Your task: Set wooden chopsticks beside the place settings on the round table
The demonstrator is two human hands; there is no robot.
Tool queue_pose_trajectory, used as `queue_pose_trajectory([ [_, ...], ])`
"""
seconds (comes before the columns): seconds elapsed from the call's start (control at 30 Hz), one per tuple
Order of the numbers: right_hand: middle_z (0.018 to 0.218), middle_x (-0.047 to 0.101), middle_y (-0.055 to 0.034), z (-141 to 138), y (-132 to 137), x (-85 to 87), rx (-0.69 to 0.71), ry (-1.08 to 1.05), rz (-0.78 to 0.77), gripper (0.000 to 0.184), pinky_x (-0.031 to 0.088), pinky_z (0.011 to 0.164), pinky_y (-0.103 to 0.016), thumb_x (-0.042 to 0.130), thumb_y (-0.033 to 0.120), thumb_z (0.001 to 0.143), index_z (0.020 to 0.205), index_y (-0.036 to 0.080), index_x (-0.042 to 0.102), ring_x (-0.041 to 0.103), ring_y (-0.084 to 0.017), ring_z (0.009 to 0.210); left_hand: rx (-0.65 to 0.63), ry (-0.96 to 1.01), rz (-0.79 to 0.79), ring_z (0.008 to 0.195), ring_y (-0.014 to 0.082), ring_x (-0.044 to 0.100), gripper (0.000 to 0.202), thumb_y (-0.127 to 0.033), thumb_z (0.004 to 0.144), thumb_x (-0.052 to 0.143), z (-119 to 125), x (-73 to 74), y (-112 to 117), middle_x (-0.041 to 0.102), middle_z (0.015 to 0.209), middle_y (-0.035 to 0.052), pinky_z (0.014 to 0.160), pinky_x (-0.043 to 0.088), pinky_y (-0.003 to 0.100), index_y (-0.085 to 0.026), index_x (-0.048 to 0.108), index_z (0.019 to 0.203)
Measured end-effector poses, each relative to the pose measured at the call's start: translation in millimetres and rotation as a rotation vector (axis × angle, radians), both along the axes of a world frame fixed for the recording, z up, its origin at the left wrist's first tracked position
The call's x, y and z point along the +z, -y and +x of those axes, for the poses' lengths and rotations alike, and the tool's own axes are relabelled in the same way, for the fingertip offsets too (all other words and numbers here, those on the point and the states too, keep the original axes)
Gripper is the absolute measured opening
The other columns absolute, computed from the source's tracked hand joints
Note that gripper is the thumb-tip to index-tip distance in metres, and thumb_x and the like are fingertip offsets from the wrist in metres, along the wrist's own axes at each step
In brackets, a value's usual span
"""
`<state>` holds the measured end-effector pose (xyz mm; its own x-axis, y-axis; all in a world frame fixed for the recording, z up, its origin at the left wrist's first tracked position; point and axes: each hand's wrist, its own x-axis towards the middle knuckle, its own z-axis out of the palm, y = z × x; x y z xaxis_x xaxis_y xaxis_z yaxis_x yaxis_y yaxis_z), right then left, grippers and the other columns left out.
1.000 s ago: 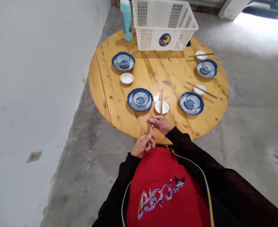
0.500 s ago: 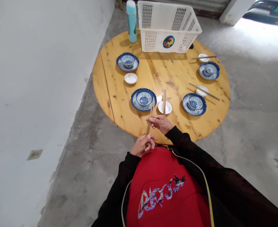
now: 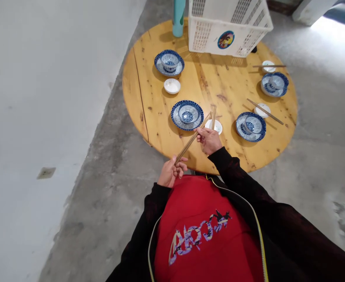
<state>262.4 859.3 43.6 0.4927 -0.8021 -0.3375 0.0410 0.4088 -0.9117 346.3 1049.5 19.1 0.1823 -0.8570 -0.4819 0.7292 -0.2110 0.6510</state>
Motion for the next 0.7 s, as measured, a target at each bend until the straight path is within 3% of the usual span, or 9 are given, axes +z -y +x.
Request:
queue_pose_trajectory([
  [0.23, 0.067, 0.057, 0.0011, 12.9, 5.2, -5.1, -0.155, -0.027, -0.066, 0.025, 0.05, 0.051, -0.017, 0.076, 0.038, 0.071, 0.078, 0.017, 0.065, 0.053, -0.007, 0.055, 0.163, 0.052, 0.043, 0.043, 0.0053, 0.046, 0.05, -0.056, 0.088, 0.049, 12.1, 0.7, -25.5, 0.062, 0.067, 0.0023, 0.042, 0.032, 0.019, -0.01, 0.062, 0.101],
  [0.47, 0.072, 0.059, 0.0006, 34.8, -4.6, -6.5, -0.141, -0.007, -0.12, 0.026, 0.052, 0.053, -0.018, 0.074, 0.042, 0.074, 0.081, 0.018, 0.064, 0.056, -0.008, 0.059, 0.296, 0.115, 0.091, 0.045, 0.0061, 0.047, 0.051, -0.058, 0.087, 0.049, 26.9, -2.8, -55.9, 0.064, 0.072, 0.0033, 0.043, 0.032, 0.021, -0.011, 0.062, 0.102],
  [0.6, 0.07, 0.059, 0.0012, 49.4, -21.9, -2.1, -0.079, 0.04, -0.07, 0.025, 0.05, 0.052, -0.017, 0.076, 0.039, 0.071, 0.08, 0.018, 0.065, 0.054, -0.007, 0.057, 0.436, 0.097, 0.092, 0.071, 0.0116, 0.062, 0.05, -0.057, 0.089, 0.046, 37.7, -0.8, -57.3, 0.067, 0.091, 0.0088, 0.059, 0.045, 0.021, -0.013, 0.061, 0.105],
  [0.7, 0.074, 0.061, -0.0003, 62.6, -37.9, 1.2, 0.006, 0.053, -0.041, 0.027, 0.049, 0.05, -0.018, 0.078, 0.039, 0.068, 0.079, 0.017, 0.067, 0.052, -0.006, 0.056, 0.539, 0.165, 0.099, 0.096, 0.0164, 0.064, 0.052, -0.059, 0.092, 0.038, 46.7, 3.9, -53.5, 0.065, 0.109, 0.0123, 0.076, 0.049, 0.025, -0.015, 0.059, 0.109],
])
